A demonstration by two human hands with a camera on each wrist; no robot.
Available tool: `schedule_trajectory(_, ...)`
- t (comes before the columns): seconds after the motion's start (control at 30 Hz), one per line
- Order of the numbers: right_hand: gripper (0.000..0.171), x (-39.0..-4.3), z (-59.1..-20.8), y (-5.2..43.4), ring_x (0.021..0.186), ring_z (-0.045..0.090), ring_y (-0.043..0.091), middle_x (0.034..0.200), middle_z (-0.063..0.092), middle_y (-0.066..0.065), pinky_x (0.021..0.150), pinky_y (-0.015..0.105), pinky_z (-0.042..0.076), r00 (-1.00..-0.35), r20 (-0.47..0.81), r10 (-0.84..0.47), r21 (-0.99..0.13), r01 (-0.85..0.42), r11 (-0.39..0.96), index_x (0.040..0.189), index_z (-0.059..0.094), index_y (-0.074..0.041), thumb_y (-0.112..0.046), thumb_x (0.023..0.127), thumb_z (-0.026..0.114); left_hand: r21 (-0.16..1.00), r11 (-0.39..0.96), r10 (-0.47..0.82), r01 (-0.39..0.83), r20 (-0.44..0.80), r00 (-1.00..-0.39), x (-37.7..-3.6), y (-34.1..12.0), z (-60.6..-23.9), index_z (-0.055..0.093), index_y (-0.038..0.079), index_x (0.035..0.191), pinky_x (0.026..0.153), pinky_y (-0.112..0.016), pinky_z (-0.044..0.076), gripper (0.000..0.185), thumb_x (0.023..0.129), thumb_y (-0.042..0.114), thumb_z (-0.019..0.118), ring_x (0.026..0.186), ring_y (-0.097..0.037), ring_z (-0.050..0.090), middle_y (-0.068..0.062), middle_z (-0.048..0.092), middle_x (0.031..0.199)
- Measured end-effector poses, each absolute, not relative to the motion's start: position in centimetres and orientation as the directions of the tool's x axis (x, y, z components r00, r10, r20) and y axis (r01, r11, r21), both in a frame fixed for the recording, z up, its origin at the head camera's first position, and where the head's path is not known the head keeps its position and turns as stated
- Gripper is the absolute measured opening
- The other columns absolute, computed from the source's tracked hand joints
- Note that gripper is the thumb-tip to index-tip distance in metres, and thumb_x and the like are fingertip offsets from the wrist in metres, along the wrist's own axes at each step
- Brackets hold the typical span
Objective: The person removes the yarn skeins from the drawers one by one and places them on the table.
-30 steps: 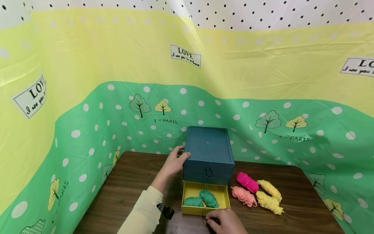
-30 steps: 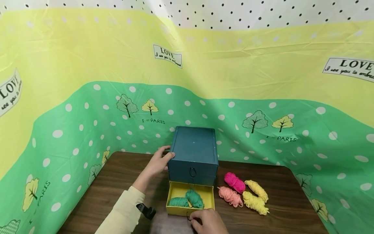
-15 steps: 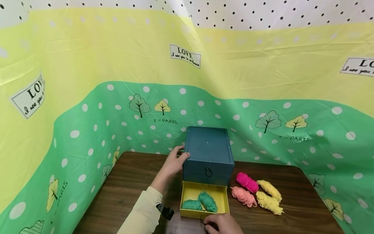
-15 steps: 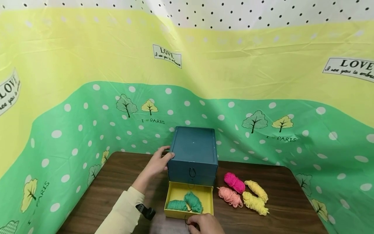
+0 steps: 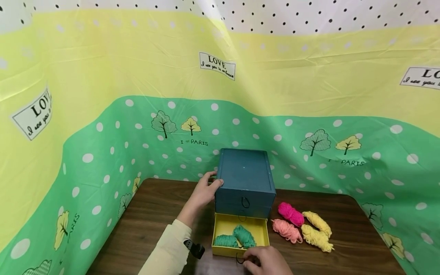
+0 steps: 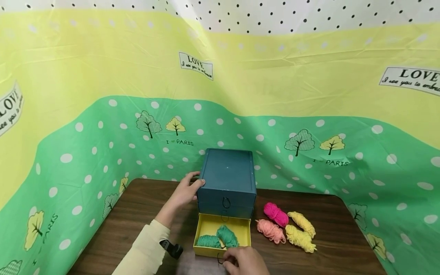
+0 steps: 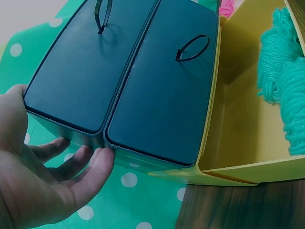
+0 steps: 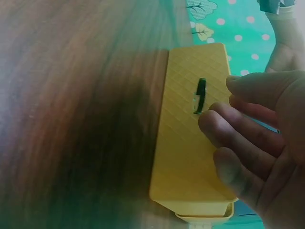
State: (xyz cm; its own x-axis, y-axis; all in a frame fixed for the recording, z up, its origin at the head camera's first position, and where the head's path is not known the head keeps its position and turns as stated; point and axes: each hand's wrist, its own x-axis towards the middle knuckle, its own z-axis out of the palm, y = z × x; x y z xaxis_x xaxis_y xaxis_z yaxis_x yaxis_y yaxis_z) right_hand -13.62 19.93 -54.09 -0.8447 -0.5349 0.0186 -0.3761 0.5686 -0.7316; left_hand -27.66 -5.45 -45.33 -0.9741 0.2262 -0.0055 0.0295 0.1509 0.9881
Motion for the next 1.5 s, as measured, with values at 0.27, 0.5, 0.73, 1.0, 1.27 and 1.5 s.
schedule_trajectory(0.27,0.012,-13.6,-52.5,20.0,0.074,0.062,-0.006,0.084,0.07,-0.02,0.062,0.025,0.052,-0.857,0.045,-0.513,-0.683,-0.401,0.611,0.097,0.077,-0.019,-0.031,0.094,0.075,0.987,0.157,0.224,0.03,-0.006,-0.975,-27.7,-5.5,-45.6,0.039,0.011,0.156,0.085,-0.045,0.058,0.064,0.103,0.04,0.059,0.113,-0.031,0.06,-0.02,0.048,0.139)
schedule_trajectory(0.5,0.008,-14.0,-51.7,20.1,0.077,0.064,-0.004,0.088,0.074,-0.015,0.064,0.025,0.053,-0.857,0.169,-0.487,-0.566,-0.489,0.664,0.096,0.077,-0.023,-0.03,0.092,0.077,0.987,0.158,0.221,0.029,-0.007,-0.975,-27.8,-5.5,-45.6,0.04,0.011,0.155,0.087,-0.047,0.057,0.064,0.103,0.041,0.059,0.114,-0.032,0.059,-0.019,0.049,0.138)
schedule_trajectory(0.73,0.017,-14.7,-51.1,20.2,0.072,0.059,-0.006,0.097,0.077,-0.003,0.06,0.024,0.05,-0.893,0.178,-0.412,-0.597,-0.431,0.677,0.103,0.079,-0.018,-0.03,0.091,0.079,0.986,0.165,0.223,0.037,-0.001,-0.975,-27.9,-5.5,-45.5,0.04,0.012,0.155,0.086,-0.046,0.058,0.063,0.103,0.041,0.059,0.113,-0.032,0.059,-0.02,0.05,0.137)
schedule_trajectory(1.0,0.024,-15.9,-51.4,20.2,0.081,0.067,0.002,0.106,0.076,-0.003,0.066,0.026,0.054,-0.925,0.134,-0.355,-0.602,-0.361,0.713,0.11,0.08,-0.018,-0.029,0.089,0.081,0.985,0.171,0.222,0.035,-0.004,-0.975,-27.8,-5.5,-45.6,0.04,0.011,0.156,0.086,-0.046,0.058,0.063,0.103,0.041,0.059,0.113,-0.032,0.059,-0.021,0.05,0.137)
schedule_trajectory(1.27,0.032,-17.1,-52.2,20.0,0.085,0.072,0.014,0.11,0.075,-0.001,0.069,0.028,0.055,-0.922,0.11,-0.37,-0.59,-0.361,0.723,0.114,0.079,-0.015,-0.031,0.087,0.082,0.984,0.176,0.222,0.03,-0.01,-0.975,-28.0,-5.5,-45.7,0.041,0.012,0.155,0.086,-0.046,0.057,0.063,0.103,0.041,0.058,0.114,-0.032,0.059,-0.021,0.049,0.139)
schedule_trajectory(1.5,0.033,-17.8,-52.6,19.9,0.085,0.074,0.02,0.111,0.076,0.006,0.067,0.031,0.058,-0.911,0.071,-0.405,-0.599,-0.364,0.713,0.112,0.079,-0.012,-0.03,0.085,0.085,0.986,0.166,0.223,0.03,-0.008,-0.975,-27.8,-5.5,-45.5,0.04,0.013,0.156,0.086,-0.046,0.057,0.062,0.103,0.041,0.058,0.114,-0.032,0.059,-0.021,0.049,0.14)
